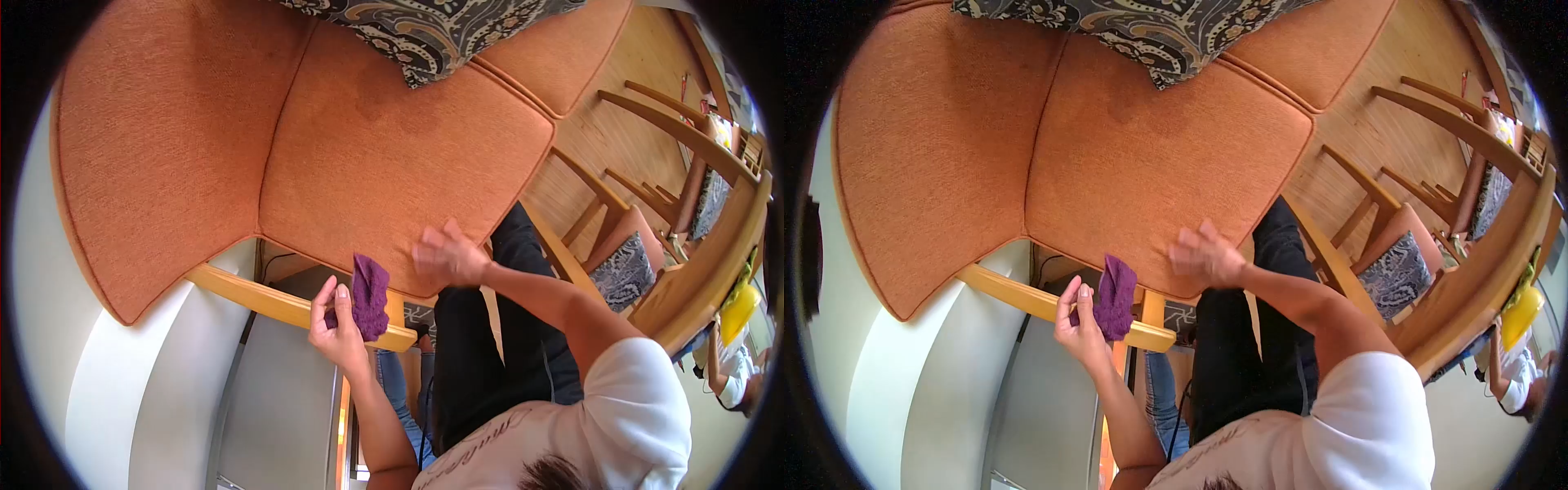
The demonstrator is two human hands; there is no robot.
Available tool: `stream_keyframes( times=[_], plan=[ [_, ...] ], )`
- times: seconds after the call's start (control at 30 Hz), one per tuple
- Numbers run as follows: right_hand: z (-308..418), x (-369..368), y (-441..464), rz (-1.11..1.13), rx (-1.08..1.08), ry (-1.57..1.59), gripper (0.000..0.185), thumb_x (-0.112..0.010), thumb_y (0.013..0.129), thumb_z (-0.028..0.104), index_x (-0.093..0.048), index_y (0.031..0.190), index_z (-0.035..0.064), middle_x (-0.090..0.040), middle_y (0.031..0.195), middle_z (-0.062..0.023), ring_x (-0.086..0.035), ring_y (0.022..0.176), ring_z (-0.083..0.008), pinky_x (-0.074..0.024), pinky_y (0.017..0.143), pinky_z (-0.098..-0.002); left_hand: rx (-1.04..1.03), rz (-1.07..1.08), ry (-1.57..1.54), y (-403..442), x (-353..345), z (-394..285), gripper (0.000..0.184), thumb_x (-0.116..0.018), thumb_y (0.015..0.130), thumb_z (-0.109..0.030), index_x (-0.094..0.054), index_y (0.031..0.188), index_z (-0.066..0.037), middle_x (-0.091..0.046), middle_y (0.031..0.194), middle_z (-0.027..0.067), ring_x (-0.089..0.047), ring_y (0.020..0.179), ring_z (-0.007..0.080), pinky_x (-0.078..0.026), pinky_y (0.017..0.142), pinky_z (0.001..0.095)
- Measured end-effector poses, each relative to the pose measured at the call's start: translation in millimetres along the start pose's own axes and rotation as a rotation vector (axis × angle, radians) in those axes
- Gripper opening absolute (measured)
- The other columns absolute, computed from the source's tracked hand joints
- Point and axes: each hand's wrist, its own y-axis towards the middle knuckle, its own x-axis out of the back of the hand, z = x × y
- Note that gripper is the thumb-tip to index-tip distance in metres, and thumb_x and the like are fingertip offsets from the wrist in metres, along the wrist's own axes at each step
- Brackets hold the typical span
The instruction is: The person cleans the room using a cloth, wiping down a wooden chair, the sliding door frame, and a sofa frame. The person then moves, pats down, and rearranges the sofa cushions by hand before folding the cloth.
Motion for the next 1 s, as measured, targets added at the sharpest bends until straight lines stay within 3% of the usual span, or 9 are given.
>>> stream_keyframes(
  times=[0.1,0.2,0.3,0.43,0.6,0.7,0.83,0.97,1.0],
  plan=[
    [26,-12,-12,0.435,0.214,0.478,0.036,-0.049,0.092,0.043,-0.063,0.119,0.0235,-0.058,0.128,-0.0042,-0.044,0.128,-0.0251,-0.0124,0.115,-0.0537,-0.039,-0.041,0.073,-2,7,-18,0.023,-0.067,0.087,-0.012,-0.066,0.107,0.000,-0.060,0.081,-0.0009,-0.050,0.070,0.0052,-0.043,0.062,0.0197],
    [7,81,10,0.106,-0.539,1.512,0.048,-0.051,0.094,0.043,-0.050,0.135,0.0192,-0.055,0.132,-0.0049,-0.044,0.128,-0.0253,-0.0216,0.113,-0.0368,-0.102,-0.073,-0.037,-7,6,-35,0.026,-0.066,0.088,-0.014,-0.064,0.111,0.000,-0.059,0.086,-0.0013,-0.051,0.075,0.0063,-0.044,0.067,0.0212],
    [-3,199,34,-0.446,-0.329,1.764,0.062,-0.053,0.093,0.042,-0.032,0.146,0.0157,-0.036,0.148,-0.0053,-0.035,0.134,-0.0223,-0.0226,0.112,-0.0354,-0.285,0.014,0.079,-4,7,-58,0.035,-0.060,0.093,-0.019,-0.056,0.124,-0.003,-0.055,0.104,0.0037,-0.052,0.091,0.0108,-0.043,0.083,0.0259],
    [1,294,60,-0.470,0.148,2.112,0.080,-0.066,0.088,0.025,-0.016,0.150,0.0123,-0.025,0.150,-0.0086,-0.029,0.136,-0.0207,-0.0227,0.112,-0.0349,-0.352,0.309,-0.184,3,-14,-108,0.043,-0.052,0.097,-0.021,-0.043,0.134,-0.002,-0.051,0.120,0.0094,-0.052,0.100,0.0150,-0.042,0.090,0.0288],
    [-36,372,101,-0.693,-0.415,2.040,0.059,-0.070,0.072,-0.001,-0.045,0.125,0.0034,-0.061,0.098,-0.0076,-0.063,0.084,-0.0202,-0.0539,0.076,-0.0341,-0.446,0.254,-0.254,70,7,-199,0.058,-0.063,0.091,-0.020,-0.036,0.139,-0.002,-0.045,0.129,0.0154,-0.051,0.112,0.0189,-0.041,0.097,0.0313],
    [-91,449,124,-0.908,-0.372,1.872,0.054,-0.066,0.070,-0.004,-0.048,0.120,0.0020,-0.060,0.098,-0.0094,-0.063,0.087,-0.0211,-0.0530,0.077,-0.0341,-0.786,-0.198,0.406,165,44,-252,0.082,-0.075,0.078,-0.021,-0.027,0.143,-0.006,-0.027,0.144,0.0229,-0.031,0.130,0.0390,-0.037,0.101,0.0508],
    [-179,618,158,-1.185,0.106,1.599,0.035,-0.063,0.072,-0.003,-0.049,0.104,0.0001,-0.063,0.096,-0.0132,-0.063,0.082,-0.0230,-0.0520,0.075,-0.0344,-0.339,-0.363,0.947,244,61,-305,0.114,-0.085,0.063,-0.029,-0.011,0.149,-0.030,-0.009,0.154,0.0188,-0.011,0.135,0.0558,-0.025,0.097,0.0741],
    [-283,765,207,-1.472,0.116,0.698,0.039,-0.071,0.071,0.005,-0.055,0.106,0.0010,-0.064,0.098,-0.0101,-0.062,0.093,-0.0202,-0.0509,0.080,-0.0320,-0.146,-0.308,1.003,278,49,-296,0.127,-0.088,0.055,-0.031,-0.001,0.147,-0.043,-0.001,0.156,0.0120,-0.004,0.132,0.0616,-0.020,0.086,0.0839],
    [-311,787,216,-1.417,-0.161,0.364,0.048,-0.073,0.071,0.016,-0.054,0.113,0.0037,-0.064,0.103,-0.0124,-0.061,0.097,-0.0260,-0.0493,0.085,-0.0356,-0.199,-0.373,0.994,281,48,-290,0.129,-0.089,0.053,-0.028,-0.002,0.147,-0.043,-0.002,0.157,0.0106,-0.005,0.132,0.0612,-0.020,0.086,0.0841]
  ],
)
